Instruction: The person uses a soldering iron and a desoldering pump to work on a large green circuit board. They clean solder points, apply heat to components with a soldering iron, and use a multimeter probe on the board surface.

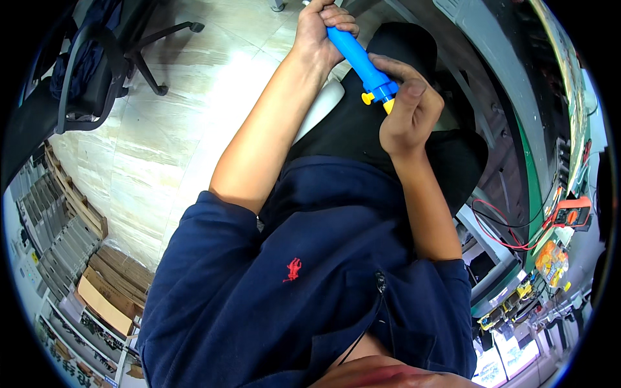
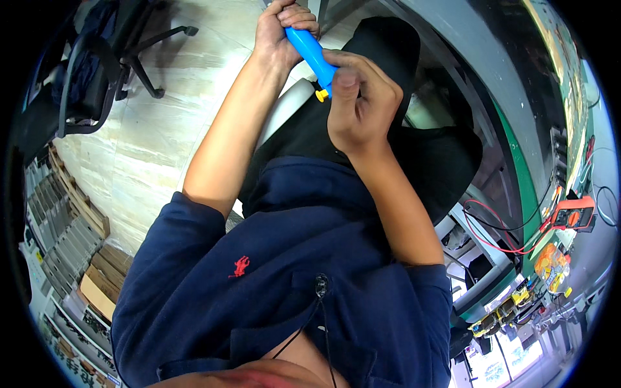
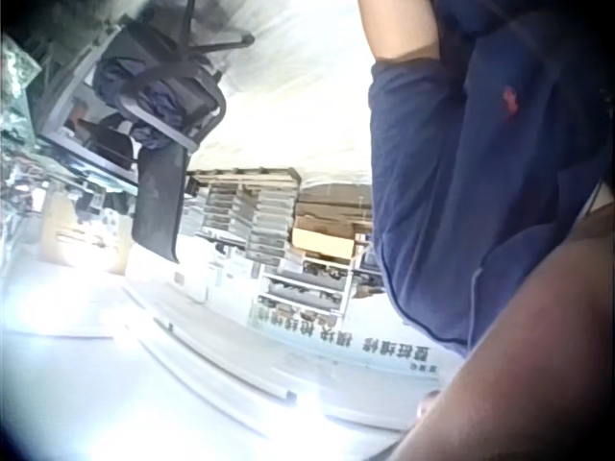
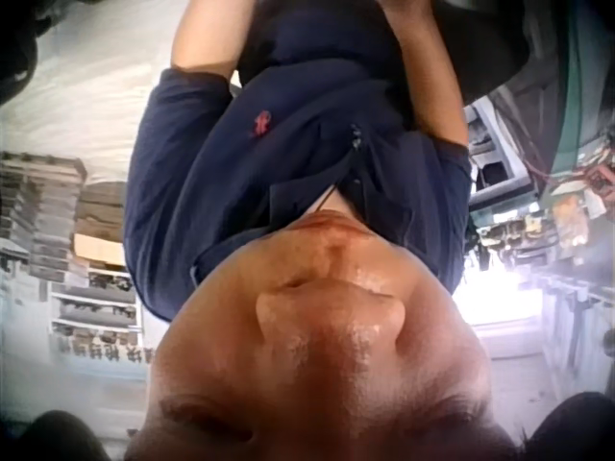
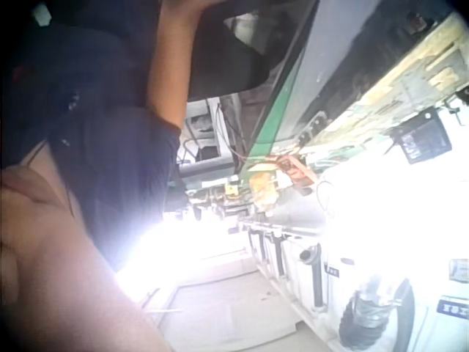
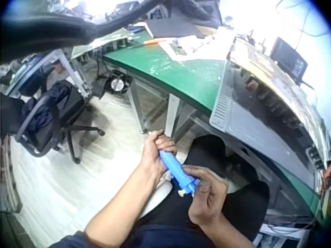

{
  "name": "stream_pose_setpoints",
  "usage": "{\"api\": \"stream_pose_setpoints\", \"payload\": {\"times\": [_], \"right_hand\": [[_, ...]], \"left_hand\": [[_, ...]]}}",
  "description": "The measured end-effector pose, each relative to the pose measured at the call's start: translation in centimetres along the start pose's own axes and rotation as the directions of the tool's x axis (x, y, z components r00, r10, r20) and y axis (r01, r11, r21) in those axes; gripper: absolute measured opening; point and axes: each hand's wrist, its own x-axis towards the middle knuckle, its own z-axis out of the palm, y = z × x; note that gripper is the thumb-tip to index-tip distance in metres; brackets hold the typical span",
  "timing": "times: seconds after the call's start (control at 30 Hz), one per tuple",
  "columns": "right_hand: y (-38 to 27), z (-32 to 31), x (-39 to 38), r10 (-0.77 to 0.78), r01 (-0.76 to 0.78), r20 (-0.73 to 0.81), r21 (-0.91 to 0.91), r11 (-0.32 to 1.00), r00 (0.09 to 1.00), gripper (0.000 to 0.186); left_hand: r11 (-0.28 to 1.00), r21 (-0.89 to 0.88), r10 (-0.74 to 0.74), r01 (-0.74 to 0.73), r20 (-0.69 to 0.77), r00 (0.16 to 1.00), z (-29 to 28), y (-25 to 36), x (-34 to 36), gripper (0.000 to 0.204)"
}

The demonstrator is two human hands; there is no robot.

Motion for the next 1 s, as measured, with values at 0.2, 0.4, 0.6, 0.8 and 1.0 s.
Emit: {"api": "stream_pose_setpoints", "payload": {"times": [0.2, 0.4, 0.6, 0.8, 1.0], "right_hand": [[1.7, -0.8, 0.4, -0.002, 0.03, -0.121, 0.228, 0.973, 0.993, 0.045], [2.7, -7.8, -2.9, 0.413, -0.413, 0.022, 0.105, 0.904, 0.91, 0.021], [2.6, -12.0, -6.2, 0.595, -0.587, 0.009, 0.174, 0.79, 0.804, 0.029], [-1.2, -11.3, -7.6, 0.504, -0.517, 0.253, -0.013, 0.856, 0.826, 0.05], [-2.5, -11.6, -7.0, 0.515, -0.447, 0.217, -0.297, 0.844, 0.829, 0.063]], "left_hand": [[1.0, 0.019, 0.013, -0.014, 0.064, 0.998, 0.3, -0.8, -1.1, 0.031], [0.933, 0.235, 0.31, -0.273, -0.141, 0.94, 0.8, -0.1, -0.4, 0.029], [0.957, 0.241, 0.198, -0.16, -0.143, 0.97, 1.0, -2.2, -0.3, 0.033], [0.897, 0.415, 0.226, -0.153, -0.133, 0.965, 1.6, -3.0, -1.2, 0.046], [0.802, 0.543, 0.334, -0.248, -0.063, 0.941, 6.0, -9.0, -4.6, 0.039]]}}
